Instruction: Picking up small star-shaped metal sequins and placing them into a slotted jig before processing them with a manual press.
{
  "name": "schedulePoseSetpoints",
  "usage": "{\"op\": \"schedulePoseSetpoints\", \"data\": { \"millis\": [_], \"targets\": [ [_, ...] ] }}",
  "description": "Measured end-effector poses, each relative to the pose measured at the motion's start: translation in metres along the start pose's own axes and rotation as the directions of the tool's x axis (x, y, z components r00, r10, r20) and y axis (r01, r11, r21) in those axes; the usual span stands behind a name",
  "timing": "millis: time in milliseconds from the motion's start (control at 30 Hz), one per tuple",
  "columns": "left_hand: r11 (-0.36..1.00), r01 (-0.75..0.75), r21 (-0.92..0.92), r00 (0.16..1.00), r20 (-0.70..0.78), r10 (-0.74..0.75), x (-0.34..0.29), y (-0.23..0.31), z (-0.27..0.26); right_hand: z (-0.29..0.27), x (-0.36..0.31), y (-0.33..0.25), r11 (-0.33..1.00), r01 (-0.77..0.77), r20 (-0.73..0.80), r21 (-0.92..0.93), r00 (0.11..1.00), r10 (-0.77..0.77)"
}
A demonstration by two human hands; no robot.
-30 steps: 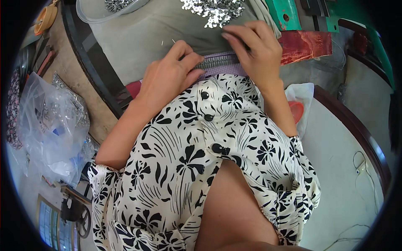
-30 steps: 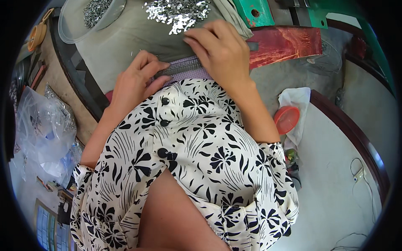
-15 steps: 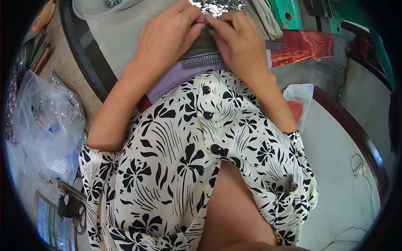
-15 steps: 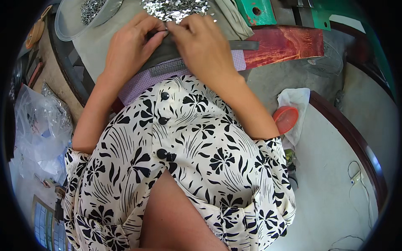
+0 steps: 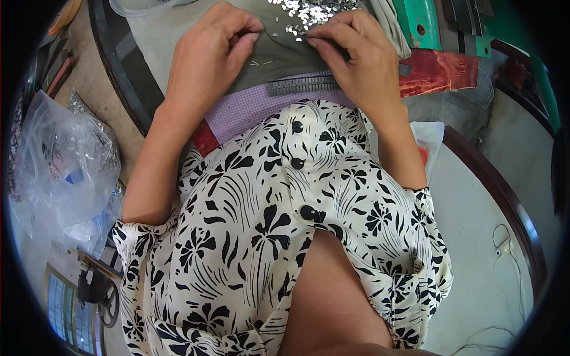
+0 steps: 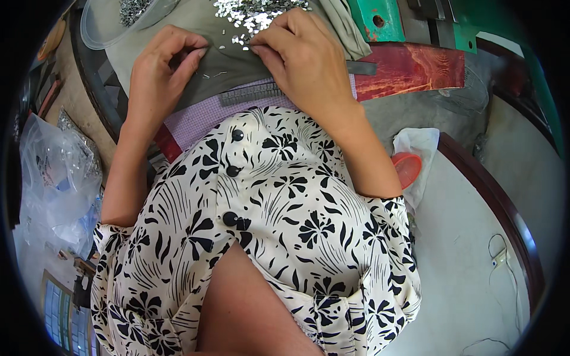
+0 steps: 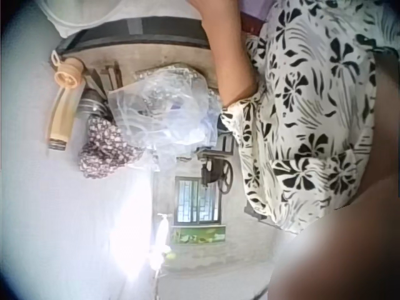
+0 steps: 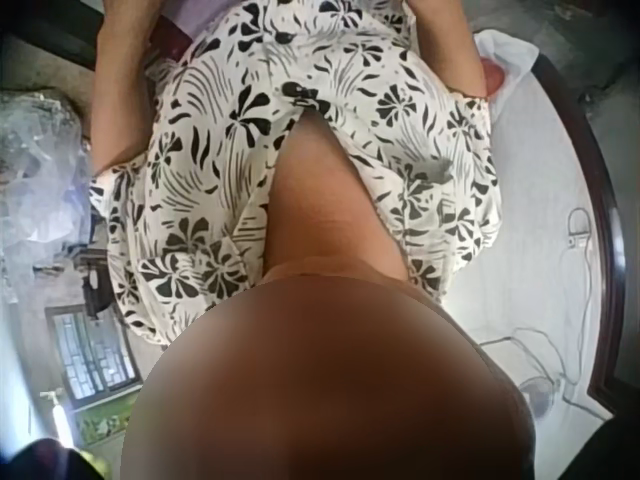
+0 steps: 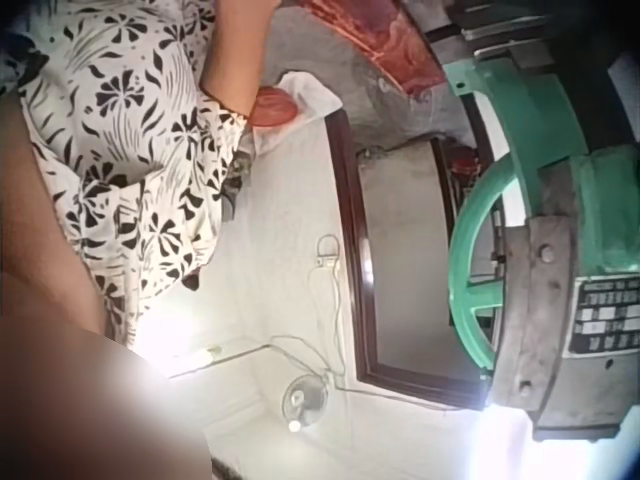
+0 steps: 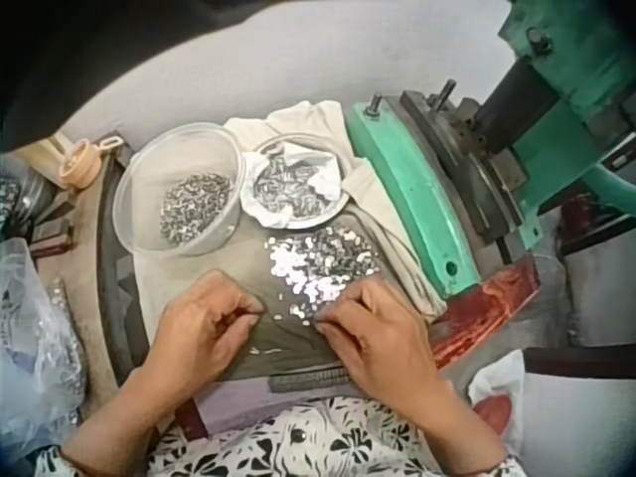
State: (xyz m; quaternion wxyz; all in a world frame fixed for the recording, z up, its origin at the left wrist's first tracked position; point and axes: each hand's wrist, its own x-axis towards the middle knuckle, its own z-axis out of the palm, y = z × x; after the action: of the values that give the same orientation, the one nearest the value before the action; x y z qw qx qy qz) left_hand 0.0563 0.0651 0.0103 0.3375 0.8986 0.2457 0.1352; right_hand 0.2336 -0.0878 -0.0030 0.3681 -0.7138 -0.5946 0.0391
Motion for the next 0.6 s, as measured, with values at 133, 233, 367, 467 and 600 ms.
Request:
{"op": "schedulePoseSetpoints", "data": {
  "millis": [133, 233, 367, 467, 600],
  "targets": [
    [0.994, -0.109, 0.012, 0.992, -0.066, 0.11, 0.003, 0.004, 0.009, 0.004, 0.001, -0.002, 0.998, 0.054, 0.024, -0.016, 0.998, -0.053],
    [0.984, -0.168, 0.063, 0.984, -0.051, 0.171, 0.003, 0.003, 0.015, 0.011, 0.0, -0.006, 0.997, 0.019, 0.033, -0.077, 0.999, -0.016],
    [0.983, -0.123, 0.133, 0.992, -0.017, 0.127, 0.002, 0.006, 0.016, 0.042, 0.007, 0.021, 0.881, 0.451, -0.443, 0.141, 0.825, -0.351],
    [0.988, -0.092, 0.123, 0.995, -0.029, 0.097, -0.002, 0.009, 0.014, 0.027, 0.008, 0.003, 0.98, 0.179, -0.176, 0.082, 0.971, -0.162],
    [0.997, -0.072, -0.039, 0.997, -0.028, 0.071, -0.023, 0.011, 0.008, 0.007, 0.012, -0.017, 0.983, 0.153, -0.204, 0.098, 0.97, -0.13]
  ]
}}
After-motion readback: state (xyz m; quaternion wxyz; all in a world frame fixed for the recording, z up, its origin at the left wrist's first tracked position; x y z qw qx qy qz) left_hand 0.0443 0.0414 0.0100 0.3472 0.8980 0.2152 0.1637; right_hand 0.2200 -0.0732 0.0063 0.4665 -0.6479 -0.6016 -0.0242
